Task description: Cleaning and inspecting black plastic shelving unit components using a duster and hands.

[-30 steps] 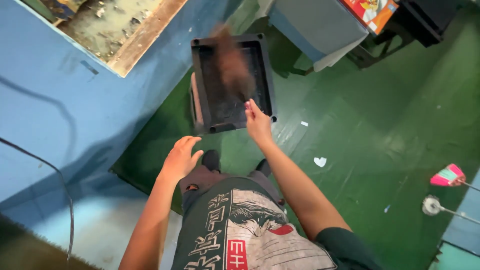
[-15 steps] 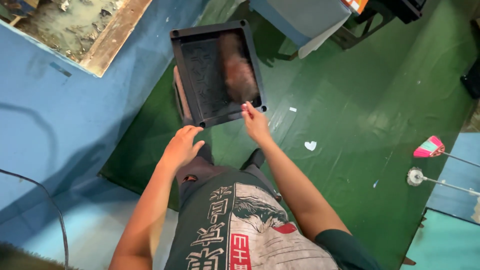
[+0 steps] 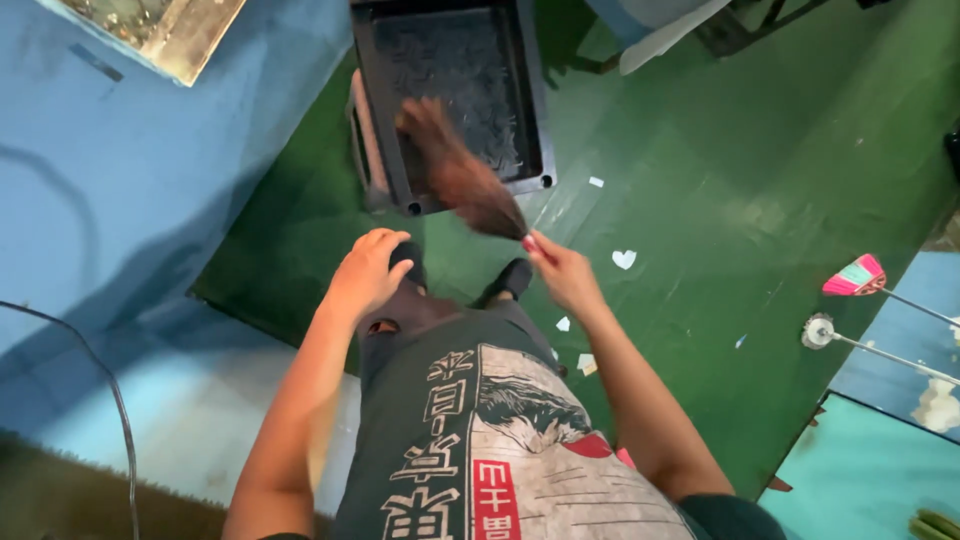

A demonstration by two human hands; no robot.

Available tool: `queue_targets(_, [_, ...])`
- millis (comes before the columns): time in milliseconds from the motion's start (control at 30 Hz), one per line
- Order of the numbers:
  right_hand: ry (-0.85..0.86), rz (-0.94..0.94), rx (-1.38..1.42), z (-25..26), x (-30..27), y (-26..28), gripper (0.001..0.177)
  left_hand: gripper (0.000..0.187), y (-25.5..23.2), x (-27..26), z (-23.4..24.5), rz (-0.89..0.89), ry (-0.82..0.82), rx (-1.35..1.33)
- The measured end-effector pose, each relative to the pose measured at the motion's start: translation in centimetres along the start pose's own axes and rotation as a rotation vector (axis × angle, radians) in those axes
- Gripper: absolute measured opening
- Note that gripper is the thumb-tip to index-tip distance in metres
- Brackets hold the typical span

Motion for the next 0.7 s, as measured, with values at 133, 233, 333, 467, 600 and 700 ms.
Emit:
queue_targets(133, [-0.018,-0.335,-0.164,2.8,-3.4,-1.7,0.044,0.041,0.7,0.3,-0.4,0.017,0.025,-0.014])
queue_targets(233, [0.038,-0.098,0.026,4.1,-4.3,-1.1,0.044,0.042,0.5,0.6,-0.1,0.002,0.039,-0.005])
queue_targets(333, [0.087,-0.265,-0.125,6.0,-5.0,2.2,0.043,0.041,0.3,1.0,-0.1,-0.024,0.048,0.008])
queue_targets(467, [0.073,-0.203,-0.311,6.2,-4.2,3.0,0.041,0.042,0.4,1.1,-0.1,-0.069,0.028,0.018])
queue_targets(600, [0.087,-0.021,-0.295,4.6,-3.2,5.4,0.041,0.044,2.0,0.2,-1.1,0.002,0.004,0.019])
queue_targets(700, [0.125,-0.223,-0.226,2.9,-2.5,6.5,0.044,0.058,3.0,0.8,-2.9,-0.058,-0.111,0.182])
Point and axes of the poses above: each hand's wrist, its own x-axis towards the middle knuckle, its own z-axis out of the back of the hand, y = z × x, the point moved 5 cm from there along x, towards the middle knuckle, and after that the axes turned 3 degrees about -z, right-handed, at the moved point
